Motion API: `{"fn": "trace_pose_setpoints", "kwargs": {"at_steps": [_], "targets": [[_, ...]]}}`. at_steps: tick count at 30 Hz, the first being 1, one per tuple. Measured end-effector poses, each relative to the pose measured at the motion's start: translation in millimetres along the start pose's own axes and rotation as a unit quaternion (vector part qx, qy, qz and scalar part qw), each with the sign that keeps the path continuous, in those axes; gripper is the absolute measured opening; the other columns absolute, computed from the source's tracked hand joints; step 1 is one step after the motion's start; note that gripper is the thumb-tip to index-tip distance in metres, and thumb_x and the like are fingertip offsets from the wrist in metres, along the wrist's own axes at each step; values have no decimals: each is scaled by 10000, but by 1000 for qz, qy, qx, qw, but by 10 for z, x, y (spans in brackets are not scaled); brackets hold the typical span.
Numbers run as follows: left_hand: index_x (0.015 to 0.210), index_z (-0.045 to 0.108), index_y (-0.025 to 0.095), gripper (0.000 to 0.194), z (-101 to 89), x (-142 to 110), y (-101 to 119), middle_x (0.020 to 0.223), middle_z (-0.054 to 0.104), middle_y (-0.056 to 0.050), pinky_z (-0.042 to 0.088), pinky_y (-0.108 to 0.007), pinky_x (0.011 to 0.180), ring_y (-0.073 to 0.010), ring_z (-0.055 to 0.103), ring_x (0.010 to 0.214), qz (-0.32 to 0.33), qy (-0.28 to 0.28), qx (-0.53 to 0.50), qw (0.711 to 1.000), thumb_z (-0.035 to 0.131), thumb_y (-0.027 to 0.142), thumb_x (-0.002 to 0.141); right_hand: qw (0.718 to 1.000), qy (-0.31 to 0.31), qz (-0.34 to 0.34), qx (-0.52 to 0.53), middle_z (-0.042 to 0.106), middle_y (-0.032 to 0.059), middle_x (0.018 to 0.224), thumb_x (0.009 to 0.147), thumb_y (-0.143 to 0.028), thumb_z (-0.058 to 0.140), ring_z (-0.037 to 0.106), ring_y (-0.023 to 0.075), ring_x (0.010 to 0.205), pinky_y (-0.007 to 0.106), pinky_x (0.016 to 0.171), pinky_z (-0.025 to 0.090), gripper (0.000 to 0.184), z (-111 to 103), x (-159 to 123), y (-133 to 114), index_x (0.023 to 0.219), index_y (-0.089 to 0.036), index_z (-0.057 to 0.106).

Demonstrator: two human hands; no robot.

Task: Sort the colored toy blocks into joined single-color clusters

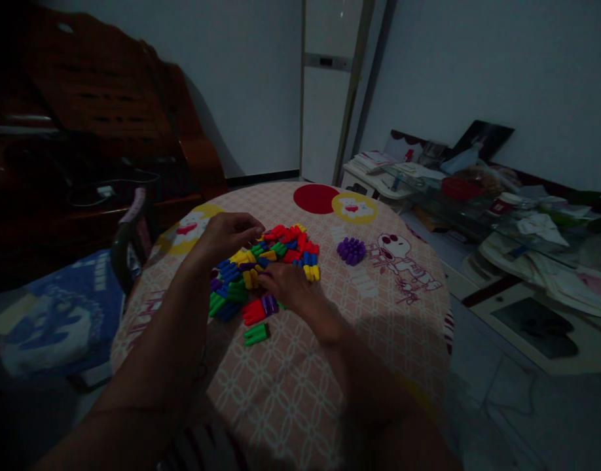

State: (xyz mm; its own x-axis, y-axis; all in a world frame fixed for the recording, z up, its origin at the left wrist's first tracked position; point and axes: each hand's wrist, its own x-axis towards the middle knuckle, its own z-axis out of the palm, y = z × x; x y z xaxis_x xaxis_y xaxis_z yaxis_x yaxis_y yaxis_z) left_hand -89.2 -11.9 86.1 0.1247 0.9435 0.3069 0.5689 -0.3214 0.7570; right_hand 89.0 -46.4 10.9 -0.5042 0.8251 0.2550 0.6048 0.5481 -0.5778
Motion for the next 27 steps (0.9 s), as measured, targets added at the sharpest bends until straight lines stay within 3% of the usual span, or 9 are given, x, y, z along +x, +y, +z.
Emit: {"fn": "trace_pose_setpoints", "kwargs": {"at_steps": [2, 6, 8, 11, 16, 21, 24, 27], "targets": [[815, 706, 126, 296, 53, 5, -7, 678, 704, -51, 482, -252, 582, -161, 641, 614, 11, -44, -8, 999, 603, 402, 789, 984, 75, 62, 150, 696, 25, 741, 916, -416, 586, 658, 168, 658, 270, 616, 492, 242, -57, 22, 130, 835, -201, 663], [821, 688, 131, 310, 223, 20, -22, 710, 698, -47, 475, -244, 585, -155, 638, 649, 33, -127, -51, 990, 577, 420, 818, 887, 151, 148, 410, 675, 8, 667, 798, -587, 649, 621, 146, 507, 245, 449, 489, 386, -164, 53, 318, 834, -204, 615], [855, 672, 135, 274, 318, 29, -39, 719, 695, -35, 486, -245, 594, -146, 638, 645, 24, -160, -105, 981, 611, 397, 796, 850, 171, 145, 477, 685, 15, 677, 728, -604, 714, 650, 151, 536, 251, 475, 538, 436, -196, 55, 353, 844, -198, 604], [857, 640, 142, 226, 423, 42, -74, 698, 678, -18, 495, -247, 588, -133, 628, 608, -3, -166, -170, 971, 661, 341, 750, 823, 178, 136, 523, 683, 17, 675, 689, -586, 764, 678, 160, 569, 260, 511, 580, 453, -215, 49, 351, 843, -192, 605], [841, 643, 141, 209, 452, 49, -98, 667, 664, -10, 492, -249, 572, -128, 609, 578, -19, -145, -173, 974, 673, 314, 729, 823, 133, 152, 531, 706, 35, 705, 637, -577, 810, 700, 176, 587, 258, 501, 587, 463, -245, 42, 336, 802, -187, 621], [818, 693, 142, 168, 450, 51, -71, 710, 693, -21, 475, -230, 605, -128, 617, 649, 61, -164, -97, 980, 681, 280, 724, 851, 139, 182, 472, 650, 2, 568, 629, -624, 781, 629, 151, 467, 233, 399, 513, 463, -297, 50, 400, 666, -188, 630], [800, 697, 151, 126, 486, 55, -84, 729, 699, -20, 480, -226, 637, -131, 628, 691, 87, -162, -67, 981, 677, 243, 717, 864, 92, 178, 462, 631, -11, 531, 587, -591, 809, 619, 155, 463, 235, 389, 495, 440, -345, 24, 428, 637, -188, 639], [821, 692, 151, 127, 521, 44, -85, 773, 705, -24, 495, -234, 668, -139, 641, 735, 98, -172, -84, 977, 664, 230, 725, 856, 29, 173, 487, 681, 5, 589, 591, -534, 826, 644, 154, 492, 234, 444, 526, 435, -415, -33, 429, 775, -162, 694]]}}
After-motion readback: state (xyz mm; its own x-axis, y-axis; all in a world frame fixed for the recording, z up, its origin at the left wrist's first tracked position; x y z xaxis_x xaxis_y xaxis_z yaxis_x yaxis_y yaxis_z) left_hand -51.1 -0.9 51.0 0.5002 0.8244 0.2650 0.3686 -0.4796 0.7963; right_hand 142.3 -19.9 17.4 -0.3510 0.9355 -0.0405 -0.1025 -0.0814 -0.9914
